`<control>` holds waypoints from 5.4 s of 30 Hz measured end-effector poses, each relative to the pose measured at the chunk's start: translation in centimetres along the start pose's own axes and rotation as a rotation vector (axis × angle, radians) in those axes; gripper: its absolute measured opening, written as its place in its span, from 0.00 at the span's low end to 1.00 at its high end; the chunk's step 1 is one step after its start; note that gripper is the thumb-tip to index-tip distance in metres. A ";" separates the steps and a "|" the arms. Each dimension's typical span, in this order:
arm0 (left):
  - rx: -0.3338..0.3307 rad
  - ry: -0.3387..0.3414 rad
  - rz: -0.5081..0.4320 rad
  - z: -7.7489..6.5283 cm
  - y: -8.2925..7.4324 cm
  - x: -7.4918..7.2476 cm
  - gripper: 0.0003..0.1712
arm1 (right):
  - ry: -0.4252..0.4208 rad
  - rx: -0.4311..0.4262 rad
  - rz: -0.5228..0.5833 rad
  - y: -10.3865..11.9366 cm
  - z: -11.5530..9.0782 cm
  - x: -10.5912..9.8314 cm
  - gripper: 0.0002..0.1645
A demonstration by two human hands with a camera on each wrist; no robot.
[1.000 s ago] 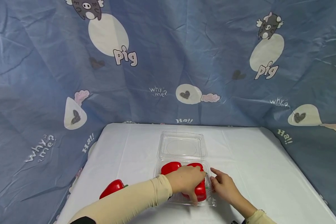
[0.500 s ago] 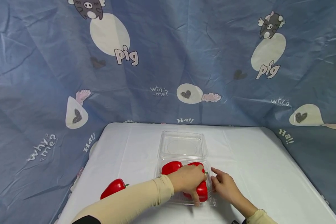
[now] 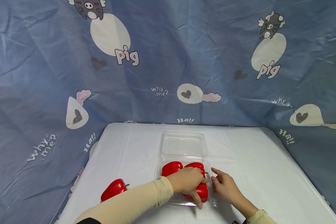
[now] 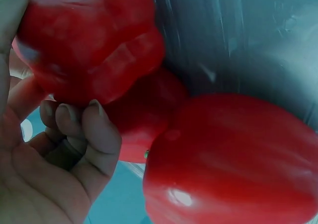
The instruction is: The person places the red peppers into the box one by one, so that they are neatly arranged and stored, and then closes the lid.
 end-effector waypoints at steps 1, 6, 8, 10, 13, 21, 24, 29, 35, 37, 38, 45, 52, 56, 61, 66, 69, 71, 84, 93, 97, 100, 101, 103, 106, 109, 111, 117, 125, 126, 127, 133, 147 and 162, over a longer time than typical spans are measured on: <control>-0.001 0.000 -0.009 0.0 0.0 0.0 0.53 | 0.000 0.000 -0.001 0.0 0.0 0.0 0.26; 0.004 0.006 -0.014 -0.1 -0.1 0.0 0.53 | 0.005 0.004 0.004 -0.1 -0.1 0.0 0.26; -0.002 0.009 -0.011 -0.2 0.0 -0.1 0.54 | 0.007 0.007 0.004 -0.1 -0.1 0.0 0.26; -0.020 0.011 -0.020 -0.3 0.2 -0.1 0.56 | 0.008 0.011 0.006 -0.1 -0.1 0.0 0.26; -0.057 0.004 -0.054 -0.7 0.8 -0.5 0.58 | 0.008 0.014 0.007 -0.1 -0.2 -0.1 0.26; -0.126 -0.037 -0.140 -2.8 3.9 -3.0 0.56 | 0.016 0.017 0.002 0.1 -0.1 -0.1 0.26; -0.163 -0.030 -0.159 -3.9 5.6 -4.2 0.55 | 0.008 0.019 -0.004 0.1 0.0 -0.2 0.26; -0.243 0.014 -0.180 -6.4 8.6 -5.6 0.59 | 0.015 0.017 -0.004 0.2 0.0 -0.2 0.26; -0.328 0.045 -0.242 -10.4 11.8 -6.7 0.62 | 0.017 0.018 0.012 0.0 0.0 -0.3 0.26; -0.365 0.051 -0.262 -11.8 12.8 -6.7 0.62 | 0.016 0.015 0.009 0.0 0.1 -0.4 0.26; -0.381 0.049 -0.267 -12.5 13.4 -6.6 0.62 | 0.017 0.012 0.007 0.0 0.1 -0.4 0.26; -0.483 0.033 -0.320 -18.1 16.5 -6.4 0.63 | 0.030 0.003 -0.006 0.1 0.2 -0.1 0.26; -0.533 0.032 -0.315 -22.3 17.7 -6.4 0.63 | 0.032 0.015 0.012 0.2 0.3 0.0 0.26; -0.553 0.034 -0.324 -23.7 17.8 -6.1 0.61 | 0.024 0.032 0.005 0.0 0.3 -0.1 0.27; -0.588 0.067 -0.325 -24.6 17.5 -5.0 0.60 | 0.025 0.045 0.007 -0.2 0.2 0.0 0.27; -0.642 0.145 -0.353 -25.6 17.2 -2.7 0.60 | 0.027 0.038 0.006 -0.2 0.2 0.1 0.27; -0.673 0.197 -0.366 -26.1 17.0 -1.0 0.59 | 0.029 0.041 -0.003 -0.3 0.3 0.1 0.27; -0.684 0.217 -0.373 -26.3 16.9 0.0 0.58 | 0.032 0.036 -0.007 -0.2 0.3 0.1 0.27; -0.695 0.203 -0.444 -26.0 15.9 4.1 0.53 | 0.027 0.052 0.005 -0.2 0.3 0.1 0.27; -0.716 0.222 -0.455 -26.0 15.8 5.2 0.54 | 0.023 0.054 -0.004 -0.1 0.3 0.1 0.27; -0.717 0.230 -0.481 -25.9 15.8 5.6 0.55 | 0.026 0.048 -0.004 -0.1 0.3 0.1 0.27; -0.726 0.244 -0.494 -25.9 15.8 5.9 0.56 | 0.026 0.044 0.003 0.0 0.2 0.1 0.27; -0.729 0.249 -0.495 -25.9 15.8 6.0 0.56 | 0.027 0.044 0.005 0.0 0.2 0.1 0.27; -0.731 0.253 -0.494 -25.9 15.8 6.0 0.56 | 0.025 0.046 0.010 0.0 0.2 0.1 0.27; -0.718 0.249 -0.490 -25.8 15.7 5.7 0.55 | 0.022 0.043 0.010 0.0 0.2 0.1 0.27; -0.677 0.235 -0.495 -25.4 15.4 5.1 0.52 | 0.023 0.034 0.007 0.0 0.2 0.1 0.26; -0.648 0.220 -0.499 -25.0 15.2 4.3 0.51 | 0.025 0.026 0.006 0.1 0.1 0.1 0.26; -0.570 0.168 -0.452 -23.5 14.6 0.9 0.49 | 0.024 0.017 0.013 0.2 0.1 0.0 0.26; -0.526 0.146 -0.404 -20.9 13.4 -3.0 0.54 | 0.024 0.021 0.009 0.1 0.1 0.0 0.26; -0.526 0.144 -0.401 -20.6 13.2 -3.3 0.53 | 0.024 0.020 0.010 0.1 0.1 0.0 0.26; -0.526 0.142 -0.396 -20.3 13.2 -3.6 0.52 | 0.025 0.018 0.012 0.1 0.1 0.0 0.26; -0.506 0.126 -0.373 -18.8 12.9 -5.3 0.45 | 0.034 0.004 0.015 0.2 0.2 0.2 0.26; -0.396 0.134 -0.243 -13.8 10.7 -7.6 0.42 | 0.030 -0.008 -0.001 0.2 0.2 0.0 0.26; -0.283 0.142 -0.194 -9.2 6.8 -4.5 0.40 | 0.027 -0.005 -0.005 0.2 0.3 -0.1 0.26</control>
Point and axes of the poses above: each hand's wrist, its own z-axis towards the middle knuckle, its own x-axis out of the palm, y = z × x, the point moved 10 cm from there along z, towards the middle knuckle, and after that the axes turned 9 degrees about z, right-handed, at the moved point
